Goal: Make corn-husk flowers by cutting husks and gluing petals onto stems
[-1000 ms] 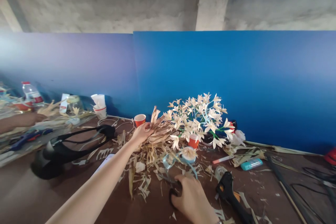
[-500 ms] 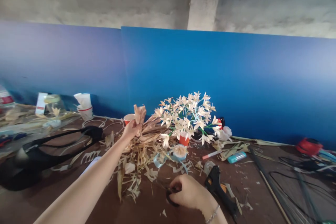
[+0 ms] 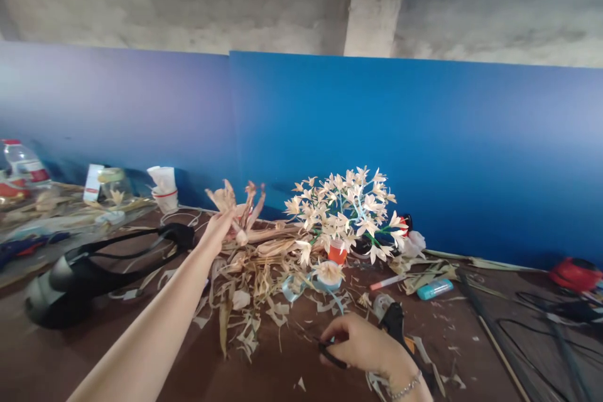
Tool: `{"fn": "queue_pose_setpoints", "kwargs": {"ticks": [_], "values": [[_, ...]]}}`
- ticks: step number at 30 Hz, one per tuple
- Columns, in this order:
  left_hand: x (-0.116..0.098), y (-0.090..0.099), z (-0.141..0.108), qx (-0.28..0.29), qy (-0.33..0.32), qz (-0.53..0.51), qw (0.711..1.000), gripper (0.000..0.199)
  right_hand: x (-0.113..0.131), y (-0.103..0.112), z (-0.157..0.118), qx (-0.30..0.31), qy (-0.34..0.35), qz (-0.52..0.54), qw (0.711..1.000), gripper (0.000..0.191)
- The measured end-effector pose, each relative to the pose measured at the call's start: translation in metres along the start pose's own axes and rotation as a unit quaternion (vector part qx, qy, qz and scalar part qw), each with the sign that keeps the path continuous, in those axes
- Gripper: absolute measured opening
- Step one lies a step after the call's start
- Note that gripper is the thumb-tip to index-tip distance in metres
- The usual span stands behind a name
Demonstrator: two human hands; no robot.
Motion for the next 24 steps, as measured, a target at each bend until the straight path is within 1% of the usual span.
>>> {"fn": "queue_pose_setpoints", "kwargs": {"ticks": [3, 5, 7, 10, 12, 15, 18, 20, 24], "values": [[0.002, 0.01, -0.006, -0.004, 0.03, -0.074, 0.997, 0.022, 0.001, 0.001, 0.001, -0.009, 0.008, 0.017, 1.0, 0.027], [0.002, 0.01, -0.014, 0.013, 0.04, -0.121, 0.992, 0.023, 0.004, 0.003, 0.001, -0.014, 0.014, 0.04, 0.999, 0.03], [0.003, 0.006, -0.023, 0.042, 0.046, -0.159, 0.985, 0.026, 0.006, 0.003, 0.0, -0.012, 0.014, 0.077, 0.997, 0.033], [0.005, -0.003, -0.036, 0.081, 0.045, -0.206, 0.974, 0.031, 0.01, -0.002, 0.0, 0.016, 0.022, 0.149, 0.988, 0.034], [0.009, -0.008, -0.042, 0.095, 0.058, -0.264, 0.958, 0.032, 0.012, -0.005, 0.001, 0.038, 0.031, 0.183, 0.982, 0.034], [0.018, -0.015, -0.047, 0.105, 0.084, -0.334, 0.933, 0.031, 0.013, -0.008, 0.005, 0.042, 0.035, 0.199, 0.978, 0.037], [0.019, -0.018, -0.049, 0.105, 0.066, -0.348, 0.929, 0.031, 0.016, -0.012, 0.012, 0.015, 0.045, 0.197, 0.979, 0.039], [0.018, -0.018, -0.051, 0.098, 0.047, -0.344, 0.933, 0.031, 0.024, -0.016, 0.017, -0.015, 0.066, 0.188, 0.98, 0.04], [0.023, -0.015, -0.055, 0.052, 0.0, -0.269, 0.962, 0.025, 0.053, -0.028, 0.023, -0.079, 0.152, 0.15, 0.974, 0.034]]}}
Point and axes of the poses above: each hand's wrist, its own z-axis towards the middle knuckle, its own y-axis out of the back of the hand, x = y × z, the point moved 8 cm from there along z, towards the middle knuckle, and after that the axes turned 3 degrees about y, right-handed, at the moved point
